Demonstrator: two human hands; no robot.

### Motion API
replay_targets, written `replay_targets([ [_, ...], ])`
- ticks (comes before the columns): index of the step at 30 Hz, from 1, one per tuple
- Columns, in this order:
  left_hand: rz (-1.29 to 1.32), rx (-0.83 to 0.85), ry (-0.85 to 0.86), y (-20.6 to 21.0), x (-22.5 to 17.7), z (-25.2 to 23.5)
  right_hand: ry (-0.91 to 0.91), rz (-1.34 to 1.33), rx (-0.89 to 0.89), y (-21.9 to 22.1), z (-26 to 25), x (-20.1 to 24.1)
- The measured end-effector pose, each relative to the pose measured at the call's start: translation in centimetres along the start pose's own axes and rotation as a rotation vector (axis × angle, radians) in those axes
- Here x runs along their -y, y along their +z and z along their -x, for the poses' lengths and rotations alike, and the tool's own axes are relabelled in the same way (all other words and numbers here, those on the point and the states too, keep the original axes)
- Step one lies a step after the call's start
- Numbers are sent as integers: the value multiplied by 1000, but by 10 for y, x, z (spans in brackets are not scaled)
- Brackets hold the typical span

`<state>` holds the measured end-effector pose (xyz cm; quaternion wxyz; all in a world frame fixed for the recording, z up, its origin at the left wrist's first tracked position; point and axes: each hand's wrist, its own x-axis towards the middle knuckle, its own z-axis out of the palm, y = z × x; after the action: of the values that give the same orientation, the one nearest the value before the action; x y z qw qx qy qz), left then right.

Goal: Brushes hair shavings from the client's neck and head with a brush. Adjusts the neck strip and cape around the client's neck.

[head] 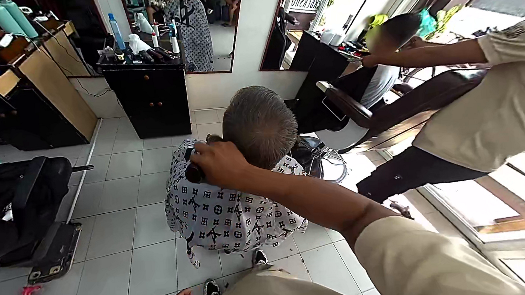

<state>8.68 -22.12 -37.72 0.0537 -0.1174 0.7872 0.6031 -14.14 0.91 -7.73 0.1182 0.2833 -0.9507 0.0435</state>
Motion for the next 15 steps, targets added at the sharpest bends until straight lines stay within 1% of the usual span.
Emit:
replay_targets([
  [1,0,18,27,2,-9,-8,-44,-95,54,0,10,0],
  [2,8,22,63,4,-19,-16,-134,-205,15,3,29,-3],
  [3,27,15,113,8,-30,-26,-245,-331,-119,6,52,-12],
  [4,58,5,170,13,-41,-36,-320,-491,-289,8,78,-23],
  [5,94,-2,243,18,-55,-46,-309,-655,-449,8,107,-38],
  [6,134,5,331,22,-72,-55,-214,-800,-610,8,139,-58],
  [7,166,26,437,27,-93,-66,-46,-904,-808,12,170,-79],
  [8,187,47,545,33,-117,-76,170,-968,-1058,15,192,-101],
  [9,195,71,642,40,-142,-85,366,-979,-1315,13,205,-119],
  [10,201,98,727,47,-168,-91,527,-914,-1504,11,215,-132],
  [11,211,127,807,56,-193,-99,607,-829,-1584,10,225,-137],
  [12,230,148,875,67,-217,-108,567,-771,-1552,11,232,-135],
  [13,246,154,926,78,-239,-116,472,-737,-1435,15,235,-126],
  [15,204,88,1009,99,-266,-125,324,-728,-1051,23,231,-101],
])
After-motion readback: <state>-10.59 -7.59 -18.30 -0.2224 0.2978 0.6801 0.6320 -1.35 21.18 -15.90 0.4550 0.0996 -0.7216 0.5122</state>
